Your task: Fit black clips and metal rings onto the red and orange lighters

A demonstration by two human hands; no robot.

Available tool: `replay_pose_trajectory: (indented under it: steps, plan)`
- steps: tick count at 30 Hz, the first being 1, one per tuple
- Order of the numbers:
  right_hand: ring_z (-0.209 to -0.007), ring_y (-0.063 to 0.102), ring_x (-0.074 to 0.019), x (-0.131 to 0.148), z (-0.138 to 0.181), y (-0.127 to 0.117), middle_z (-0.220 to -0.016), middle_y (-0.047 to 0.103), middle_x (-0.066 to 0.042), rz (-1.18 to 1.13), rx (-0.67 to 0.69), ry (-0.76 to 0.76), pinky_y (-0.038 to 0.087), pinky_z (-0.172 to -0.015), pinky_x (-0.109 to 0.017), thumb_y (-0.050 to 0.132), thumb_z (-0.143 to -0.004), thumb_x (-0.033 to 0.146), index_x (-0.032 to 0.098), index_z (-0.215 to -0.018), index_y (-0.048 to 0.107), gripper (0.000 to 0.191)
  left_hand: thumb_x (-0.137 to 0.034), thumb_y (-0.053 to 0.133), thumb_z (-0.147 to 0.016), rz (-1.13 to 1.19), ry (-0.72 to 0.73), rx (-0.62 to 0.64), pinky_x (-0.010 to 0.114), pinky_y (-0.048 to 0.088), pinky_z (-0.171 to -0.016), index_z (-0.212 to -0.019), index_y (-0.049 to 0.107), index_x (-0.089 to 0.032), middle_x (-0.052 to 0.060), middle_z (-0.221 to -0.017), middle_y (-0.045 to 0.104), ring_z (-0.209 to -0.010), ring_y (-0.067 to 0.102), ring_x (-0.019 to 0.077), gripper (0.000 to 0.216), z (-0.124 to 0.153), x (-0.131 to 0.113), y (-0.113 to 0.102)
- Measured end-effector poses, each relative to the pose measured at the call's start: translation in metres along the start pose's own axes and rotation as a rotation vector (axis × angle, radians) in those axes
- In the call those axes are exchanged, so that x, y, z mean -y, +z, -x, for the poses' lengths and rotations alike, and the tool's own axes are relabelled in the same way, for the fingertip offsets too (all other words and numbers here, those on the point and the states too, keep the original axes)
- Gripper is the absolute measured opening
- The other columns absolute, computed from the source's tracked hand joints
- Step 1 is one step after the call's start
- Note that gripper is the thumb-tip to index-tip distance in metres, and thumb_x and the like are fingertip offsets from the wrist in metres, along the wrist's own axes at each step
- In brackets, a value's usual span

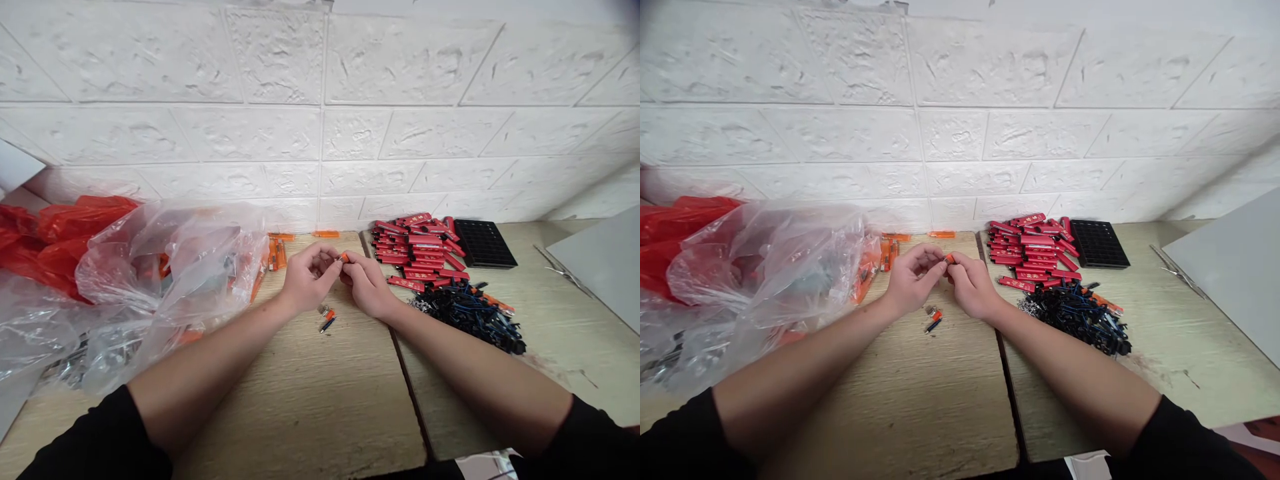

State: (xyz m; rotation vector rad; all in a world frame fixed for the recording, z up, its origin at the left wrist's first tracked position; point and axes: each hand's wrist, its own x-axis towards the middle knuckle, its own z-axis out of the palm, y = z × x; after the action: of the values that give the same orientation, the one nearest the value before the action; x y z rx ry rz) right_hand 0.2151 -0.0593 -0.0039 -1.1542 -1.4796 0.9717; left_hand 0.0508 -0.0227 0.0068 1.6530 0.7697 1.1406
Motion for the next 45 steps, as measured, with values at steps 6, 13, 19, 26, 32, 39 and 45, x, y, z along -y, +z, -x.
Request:
replay_pose_trajectory:
  steps: [6,13,19,26,32,39,45]
  plan:
    - [-0.065,0.041,-0.0154,0.003,-0.001,-0.001,-0.065,0.044,0.003,0.146,-0.015,-0.049,0.032,-0.064,-0.030,0.045,-0.094,0.027,0.023,-0.071,0.045,0.023,-0.043,0.068,-0.100,-0.052,-0.012,0.029,0.028,0.046,-0.058,-0.092,0.064,-0.020,0.000,-0.075,0.064,-0.063,0.057,0.0131,0.025,-0.001,0.002,-0.001]
    - [-0.065,0.040,-0.0149,0.009,-0.002,-0.003,-0.066,0.043,0.003,0.190,0.017,-0.047,0.031,-0.065,-0.030,0.043,-0.094,0.028,0.022,-0.071,0.046,0.023,-0.049,0.050,-0.110,-0.220,0.015,0.173,0.032,0.045,-0.065,-0.089,0.059,-0.022,0.000,-0.072,0.059,-0.070,0.056,0.0172,0.037,-0.001,0.001,-0.004]
    - [-0.065,0.038,-0.0143,0.009,-0.002,-0.004,-0.066,0.041,0.003,0.183,0.027,-0.033,0.031,-0.063,-0.029,0.044,-0.094,0.031,0.022,-0.070,0.047,0.025,-0.046,0.041,-0.113,-0.376,0.102,0.195,0.034,0.039,-0.066,-0.084,0.046,-0.024,-0.001,-0.073,0.053,-0.067,0.049,0.0171,0.037,0.000,0.001,-0.003]
    - [-0.065,0.037,-0.0135,0.010,-0.001,-0.004,-0.066,0.040,0.003,0.216,0.037,-0.037,0.030,-0.063,-0.029,0.045,-0.092,0.030,0.021,-0.070,0.046,0.024,-0.039,0.041,-0.113,-0.392,0.160,0.210,0.034,0.040,-0.068,-0.085,0.048,-0.023,0.001,-0.076,0.055,-0.069,0.051,0.0174,0.032,0.001,-0.001,-0.004]
    - [-0.066,0.037,-0.0137,0.012,-0.001,-0.005,-0.067,0.040,0.003,0.174,0.057,-0.008,0.031,-0.063,-0.029,0.045,-0.093,0.031,0.021,-0.071,0.049,0.025,-0.039,0.041,-0.113,-0.386,0.156,0.198,0.034,0.039,-0.068,-0.083,0.045,-0.024,0.000,-0.073,0.052,-0.068,0.049,0.0171,0.034,0.001,0.000,-0.004]
    - [-0.067,0.038,-0.0136,0.013,0.000,-0.006,-0.069,0.041,0.003,0.173,0.084,-0.001,0.032,-0.064,-0.029,0.045,-0.094,0.033,0.020,-0.072,0.050,0.026,-0.038,0.041,-0.113,-0.377,0.184,0.213,0.033,0.038,-0.066,-0.084,0.044,-0.024,-0.001,-0.073,0.051,-0.067,0.048,0.0168,0.033,0.001,0.002,-0.003]
    - [-0.066,0.036,-0.0132,0.017,0.000,-0.007,-0.068,0.038,0.003,0.168,0.085,0.005,0.031,-0.063,-0.029,0.044,-0.094,0.037,0.021,-0.071,0.048,0.028,-0.040,0.043,-0.114,-0.358,0.200,0.200,0.034,0.037,-0.066,-0.084,0.046,-0.023,-0.001,-0.073,0.051,-0.066,0.047,0.0163,0.034,0.000,0.005,-0.003]
